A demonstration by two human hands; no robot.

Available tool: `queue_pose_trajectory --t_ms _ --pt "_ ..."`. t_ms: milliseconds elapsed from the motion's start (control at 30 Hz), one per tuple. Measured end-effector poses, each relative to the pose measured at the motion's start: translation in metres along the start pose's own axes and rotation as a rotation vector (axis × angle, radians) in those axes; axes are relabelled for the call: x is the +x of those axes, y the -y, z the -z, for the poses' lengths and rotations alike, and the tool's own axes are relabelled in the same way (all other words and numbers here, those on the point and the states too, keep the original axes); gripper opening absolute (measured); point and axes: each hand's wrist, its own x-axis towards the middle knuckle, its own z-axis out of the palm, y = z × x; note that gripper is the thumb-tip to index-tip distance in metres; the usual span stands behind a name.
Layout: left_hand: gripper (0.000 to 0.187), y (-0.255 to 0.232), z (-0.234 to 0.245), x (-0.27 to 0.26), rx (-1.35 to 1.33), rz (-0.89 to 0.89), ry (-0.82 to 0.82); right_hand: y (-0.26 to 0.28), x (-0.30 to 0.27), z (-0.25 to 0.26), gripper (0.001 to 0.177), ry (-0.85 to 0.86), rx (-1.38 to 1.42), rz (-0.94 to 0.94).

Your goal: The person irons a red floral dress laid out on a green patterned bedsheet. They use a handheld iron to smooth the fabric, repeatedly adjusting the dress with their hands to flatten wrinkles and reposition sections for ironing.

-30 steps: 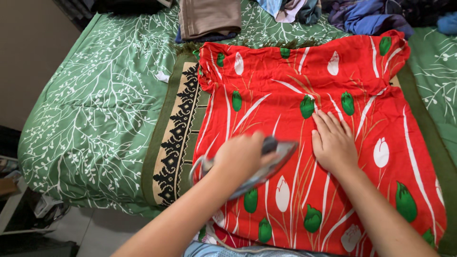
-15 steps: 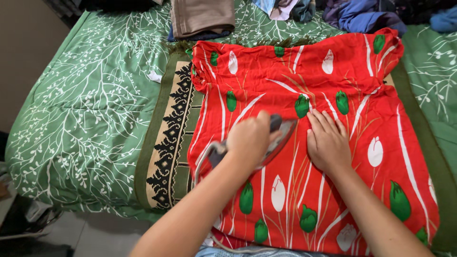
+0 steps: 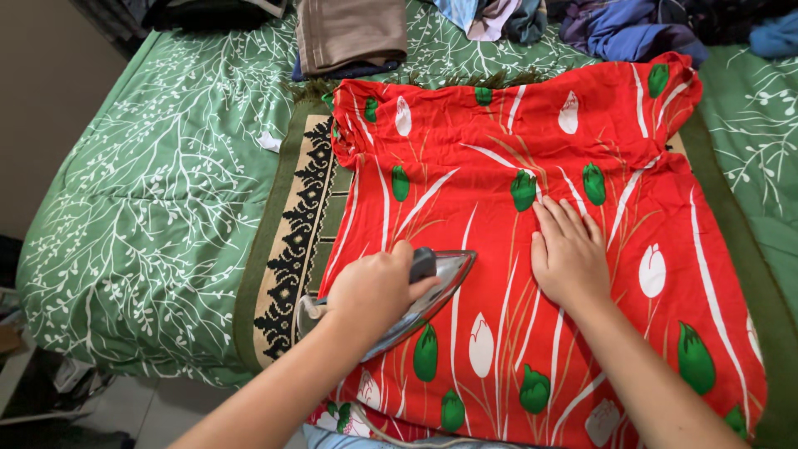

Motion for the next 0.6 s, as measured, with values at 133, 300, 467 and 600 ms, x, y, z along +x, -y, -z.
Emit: queue_pose_trajectory --t_ms 133,300,467,600 --pt "0.054 -0.012 -0.016 0.039 -0.042 -0.053 -0.153 0.000 0.000 0.000 0.051 -0.007 -0.028 0.015" --pt "0.053 -0.040 -0.025 0.118 -0.130 -0.017 -0.241 -0.002 -0.002 -0.003 0.049 -0.016 -0.027 0.017" --pt "0.058 -0.041 -0.011 0.130 -0.130 0.015 -0.161 -0.004 -0.003 -0.001 0.049 -0.012 0.001 0.015" --pt "0.060 -0.009 0.000 0.084 -0.078 -0.038 -0.061 -0.006 -0.001 -0.001 0.050 0.008 0.010 0.001"
